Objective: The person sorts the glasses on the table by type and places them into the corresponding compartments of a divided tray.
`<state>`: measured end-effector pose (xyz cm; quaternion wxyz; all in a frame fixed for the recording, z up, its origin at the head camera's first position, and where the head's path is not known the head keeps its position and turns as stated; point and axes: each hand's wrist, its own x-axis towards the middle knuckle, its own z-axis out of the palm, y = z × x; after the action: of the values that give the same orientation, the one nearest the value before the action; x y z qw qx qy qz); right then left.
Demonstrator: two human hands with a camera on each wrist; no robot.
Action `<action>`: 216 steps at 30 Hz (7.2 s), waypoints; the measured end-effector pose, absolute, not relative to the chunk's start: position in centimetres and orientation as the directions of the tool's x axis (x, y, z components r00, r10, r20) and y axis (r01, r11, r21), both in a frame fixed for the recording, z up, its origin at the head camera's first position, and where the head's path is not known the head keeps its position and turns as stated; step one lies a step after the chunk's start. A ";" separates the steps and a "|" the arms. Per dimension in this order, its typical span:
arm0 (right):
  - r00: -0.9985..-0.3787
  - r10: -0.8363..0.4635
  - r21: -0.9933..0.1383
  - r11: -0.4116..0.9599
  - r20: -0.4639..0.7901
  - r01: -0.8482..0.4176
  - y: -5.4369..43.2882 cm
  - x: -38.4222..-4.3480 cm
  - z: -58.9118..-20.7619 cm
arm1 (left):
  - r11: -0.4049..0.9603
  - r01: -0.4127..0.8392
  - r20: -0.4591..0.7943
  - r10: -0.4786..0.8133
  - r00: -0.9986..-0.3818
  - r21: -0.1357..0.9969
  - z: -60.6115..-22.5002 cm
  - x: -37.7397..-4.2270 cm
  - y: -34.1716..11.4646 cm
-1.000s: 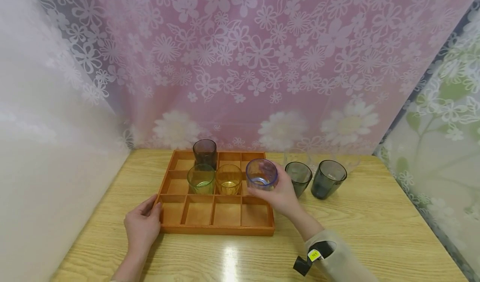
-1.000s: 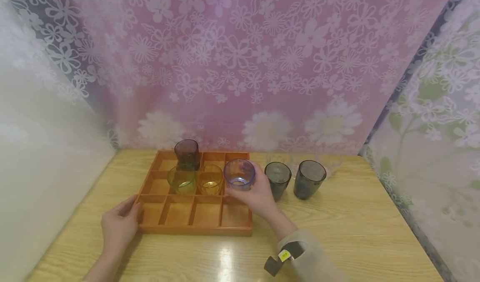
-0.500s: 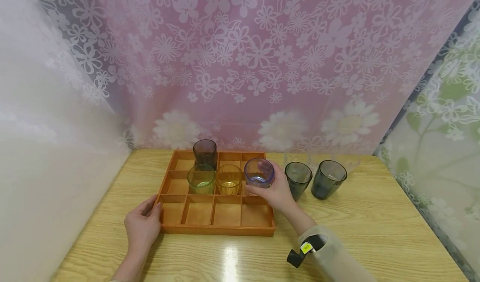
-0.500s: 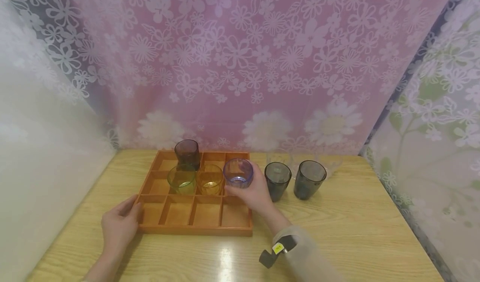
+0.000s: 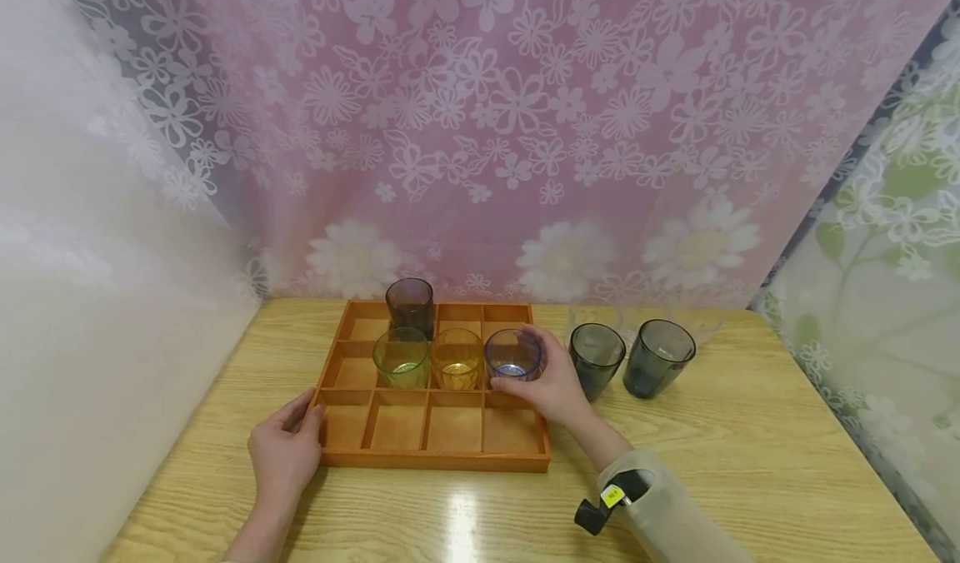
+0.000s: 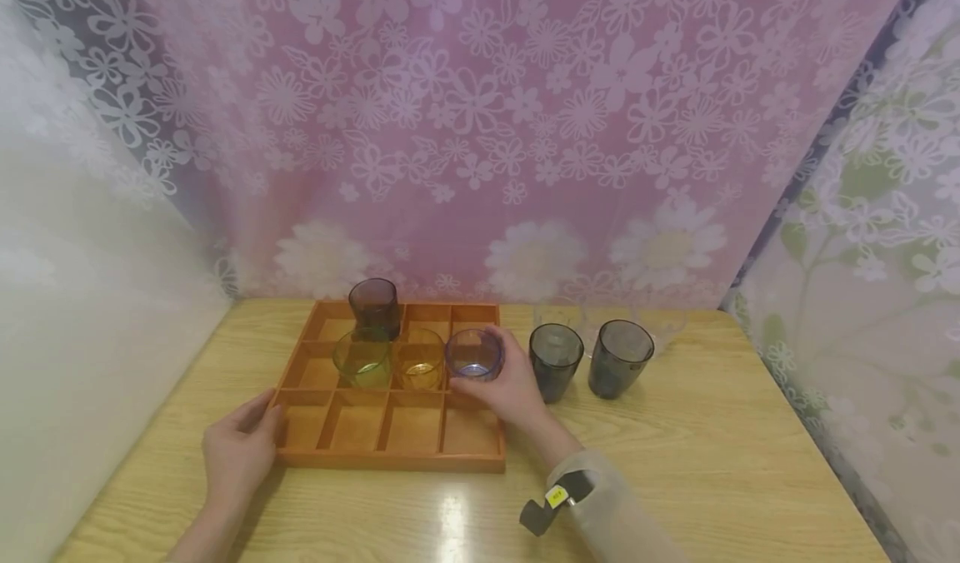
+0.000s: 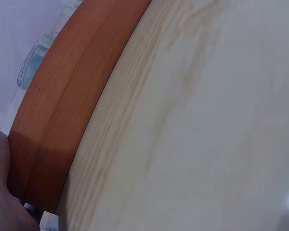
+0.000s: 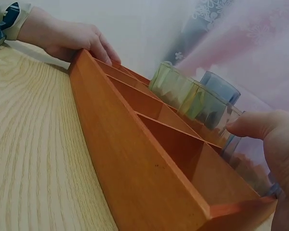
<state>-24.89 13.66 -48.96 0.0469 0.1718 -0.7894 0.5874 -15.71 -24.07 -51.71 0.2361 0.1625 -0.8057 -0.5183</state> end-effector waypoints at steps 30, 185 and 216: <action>-0.927 -0.219 -0.895 0.267 0.305 -0.358 17.2 -18.5 -43.8 | 0.415 -0.001 0.230 -0.505 -0.832 0.910 -51.7 -15.8 -23.8; -0.982 -0.051 -0.910 0.372 0.179 -0.185 6.0 -35.7 -42.0 | 0.397 -0.010 0.206 -0.499 -0.842 0.918 -51.6 -15.7 -24.0; -0.993 -0.114 -0.902 0.430 -0.005 -0.045 4.0 -35.9 -43.8 | 0.402 0.025 0.238 -0.488 -0.840 0.915 -51.8 -16.0 -23.8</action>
<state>-35.87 4.03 -43.80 -0.0328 0.0470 -0.8450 0.5316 -15.95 -23.81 -51.83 0.2435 0.1446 -0.8011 -0.5273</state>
